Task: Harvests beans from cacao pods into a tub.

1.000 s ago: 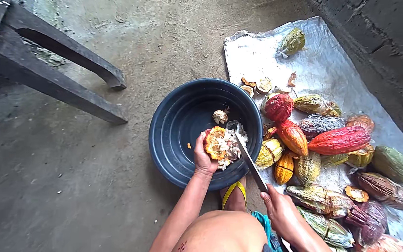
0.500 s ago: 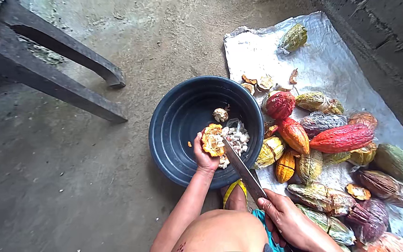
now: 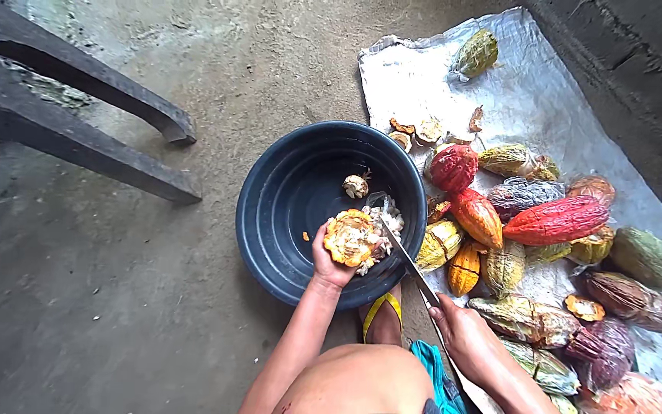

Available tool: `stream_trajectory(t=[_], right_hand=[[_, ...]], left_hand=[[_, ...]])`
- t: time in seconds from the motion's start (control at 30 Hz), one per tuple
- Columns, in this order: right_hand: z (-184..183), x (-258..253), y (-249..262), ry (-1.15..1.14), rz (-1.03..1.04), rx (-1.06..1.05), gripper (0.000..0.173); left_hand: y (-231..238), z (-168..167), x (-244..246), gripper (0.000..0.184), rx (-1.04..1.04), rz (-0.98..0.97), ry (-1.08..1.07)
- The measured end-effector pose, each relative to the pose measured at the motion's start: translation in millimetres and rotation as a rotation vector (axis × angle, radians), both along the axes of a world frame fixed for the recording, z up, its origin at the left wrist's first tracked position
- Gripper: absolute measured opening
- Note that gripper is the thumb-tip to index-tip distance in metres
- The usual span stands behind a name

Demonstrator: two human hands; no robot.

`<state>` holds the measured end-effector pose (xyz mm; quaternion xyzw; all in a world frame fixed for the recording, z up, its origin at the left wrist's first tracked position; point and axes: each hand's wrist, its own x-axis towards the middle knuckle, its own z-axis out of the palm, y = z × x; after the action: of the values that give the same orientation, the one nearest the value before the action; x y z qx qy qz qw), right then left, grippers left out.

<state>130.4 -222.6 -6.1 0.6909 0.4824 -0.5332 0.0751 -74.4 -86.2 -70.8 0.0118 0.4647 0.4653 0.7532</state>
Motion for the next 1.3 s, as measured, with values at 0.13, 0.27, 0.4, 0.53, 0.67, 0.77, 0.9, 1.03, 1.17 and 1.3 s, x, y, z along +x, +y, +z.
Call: stream_trajectory(t=[0.13, 0.27, 0.4, 0.53, 0.67, 0.77, 0.9, 1.03, 1.17, 1.3], right_hand=[[-2, 14, -9, 0.181, -0.154, 0.073, 0.039], [10, 15, -11, 0.339, -0.19, 0.089, 0.036], [9, 7, -7, 0.261, -0.08, 0.04, 0.038], [10, 11, -2, -0.07, 0.034, 0.069, 0.042], [2, 28, -3, 0.023, -0.047, 0.076, 0.042], [-8, 30, -8, 0.144, -0.163, 0.038, 0.04], [-16, 33, -17, 0.259, -0.243, -0.047, 0.035], [-20, 37, -22, 0.297, -0.264, -0.067, 0.033], [-22, 40, -22, 0.289, -0.238, -0.07, 0.036], [-2, 39, -21, 0.341, -0.24, 0.039, 0.042]], left_hand=[[4, -3, -3, 0.071, 0.04, -0.011, -0.099], [6, -4, 4, 0.062, 0.022, 0.061, -0.014], [3, -3, 8, 0.06, 0.057, 0.065, 0.009], [2, 11, 0, 0.055, 0.042, -0.119, 0.053], [8, 11, -8, 0.078, -0.074, -0.145, -0.196], [11, 8, -8, 0.079, -0.091, -0.142, -0.232], [24, 20, 0, 0.069, 0.006, -0.24, -0.076], [69, 44, 29, 0.073, 0.22, -0.474, 0.042], [124, 62, 87, 0.062, 0.222, -0.606, 0.13], [147, 49, 118, 0.062, 0.221, -0.685, 0.193]])
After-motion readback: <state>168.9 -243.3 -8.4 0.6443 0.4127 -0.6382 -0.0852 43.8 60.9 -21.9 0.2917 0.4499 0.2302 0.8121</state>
